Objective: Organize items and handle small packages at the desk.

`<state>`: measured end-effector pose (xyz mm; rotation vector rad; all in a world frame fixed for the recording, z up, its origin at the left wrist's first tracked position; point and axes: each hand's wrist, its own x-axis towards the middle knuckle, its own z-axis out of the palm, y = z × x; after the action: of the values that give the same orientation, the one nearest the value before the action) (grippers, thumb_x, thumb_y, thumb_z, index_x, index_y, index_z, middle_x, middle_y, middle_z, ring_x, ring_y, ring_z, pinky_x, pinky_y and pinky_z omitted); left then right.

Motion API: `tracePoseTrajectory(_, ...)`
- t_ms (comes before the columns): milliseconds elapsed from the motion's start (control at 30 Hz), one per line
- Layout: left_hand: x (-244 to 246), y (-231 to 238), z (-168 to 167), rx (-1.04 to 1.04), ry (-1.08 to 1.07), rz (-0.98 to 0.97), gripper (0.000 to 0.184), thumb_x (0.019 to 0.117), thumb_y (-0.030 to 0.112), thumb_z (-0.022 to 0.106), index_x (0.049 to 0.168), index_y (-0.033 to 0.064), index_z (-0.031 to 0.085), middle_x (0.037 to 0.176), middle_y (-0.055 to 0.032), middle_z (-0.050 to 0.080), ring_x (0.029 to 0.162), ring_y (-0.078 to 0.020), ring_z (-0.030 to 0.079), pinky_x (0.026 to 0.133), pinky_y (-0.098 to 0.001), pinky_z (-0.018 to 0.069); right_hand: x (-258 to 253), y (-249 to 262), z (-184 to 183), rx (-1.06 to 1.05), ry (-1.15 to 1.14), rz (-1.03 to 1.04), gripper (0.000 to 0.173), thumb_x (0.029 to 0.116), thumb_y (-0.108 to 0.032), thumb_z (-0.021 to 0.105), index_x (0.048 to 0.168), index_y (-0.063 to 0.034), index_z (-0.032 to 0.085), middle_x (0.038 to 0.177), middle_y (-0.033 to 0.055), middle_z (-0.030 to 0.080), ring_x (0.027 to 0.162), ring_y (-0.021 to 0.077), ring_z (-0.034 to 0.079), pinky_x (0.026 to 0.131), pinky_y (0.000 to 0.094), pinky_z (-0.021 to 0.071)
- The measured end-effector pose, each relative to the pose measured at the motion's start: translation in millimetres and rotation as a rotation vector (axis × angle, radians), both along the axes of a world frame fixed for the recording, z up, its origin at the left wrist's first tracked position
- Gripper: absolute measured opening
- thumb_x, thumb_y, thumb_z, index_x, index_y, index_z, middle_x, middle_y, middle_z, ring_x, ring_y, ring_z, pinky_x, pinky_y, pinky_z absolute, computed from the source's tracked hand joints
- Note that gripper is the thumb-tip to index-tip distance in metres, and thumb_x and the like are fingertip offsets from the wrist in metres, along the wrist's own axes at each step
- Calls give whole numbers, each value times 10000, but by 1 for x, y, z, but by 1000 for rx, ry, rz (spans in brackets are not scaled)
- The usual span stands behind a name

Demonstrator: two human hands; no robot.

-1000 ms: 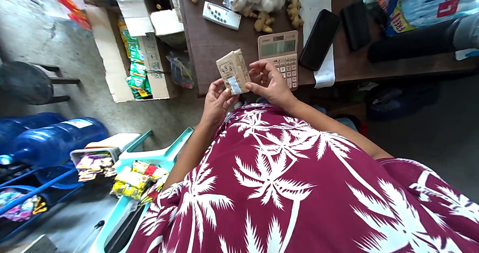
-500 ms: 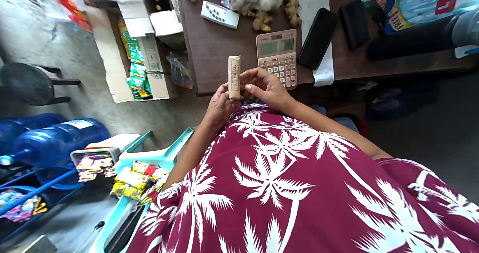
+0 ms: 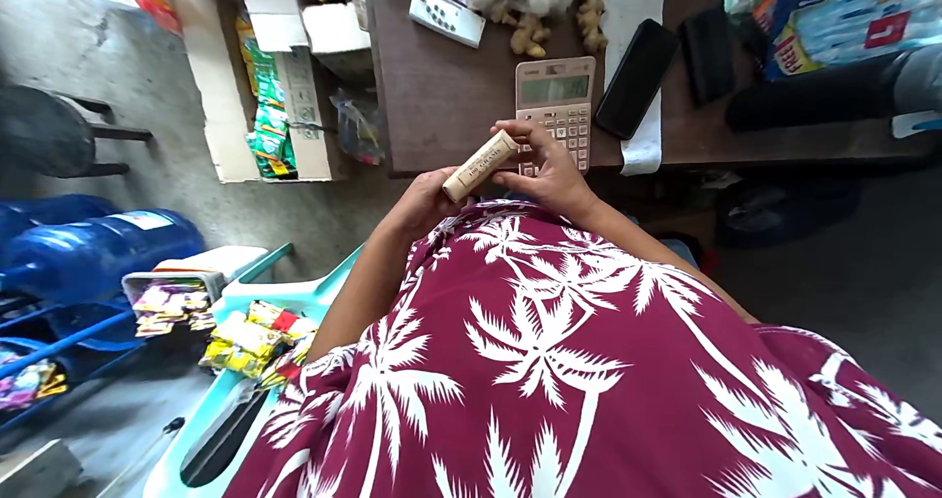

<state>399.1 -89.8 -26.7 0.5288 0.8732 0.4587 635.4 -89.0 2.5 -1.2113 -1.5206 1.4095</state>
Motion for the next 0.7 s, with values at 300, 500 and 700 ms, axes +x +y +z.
tracePoseTrajectory(300, -5, 8, 3, 40, 90, -52, 416, 1054, 199, 266, 1135, 87, 659, 938, -16, 738, 630, -11, 602, 563, -145, 480, -2, 0, 1, -22, 27, -15, 486, 847, -45, 794, 1281, 66, 607, 1263, 161, 639, 1090, 162, 676, 922, 295, 589)
tracePoseTrajectory(500, -7, 9, 2, 68, 130, -62, 410, 1038, 193, 279, 1117, 83, 666, 924, -17, 738, 610, -10, 588, 546, -149, 467, -3, -2, 1, -38, 12, -16, 477, 848, -41, 793, 1276, 59, 610, 1248, 158, 639, 1069, 160, 680, 911, 300, 596)
tracePoseTrajectory(700, -10, 9, 3, 74, 130, -65, 418, 1039, 198, 279, 1149, 80, 664, 925, -20, 741, 600, -10, 582, 530, -149, 454, -4, -3, -1, -23, -4, -6, 474, 842, -49, 799, 1266, 56, 614, 1236, 168, 642, 1053, 171, 683, 904, 304, 594)
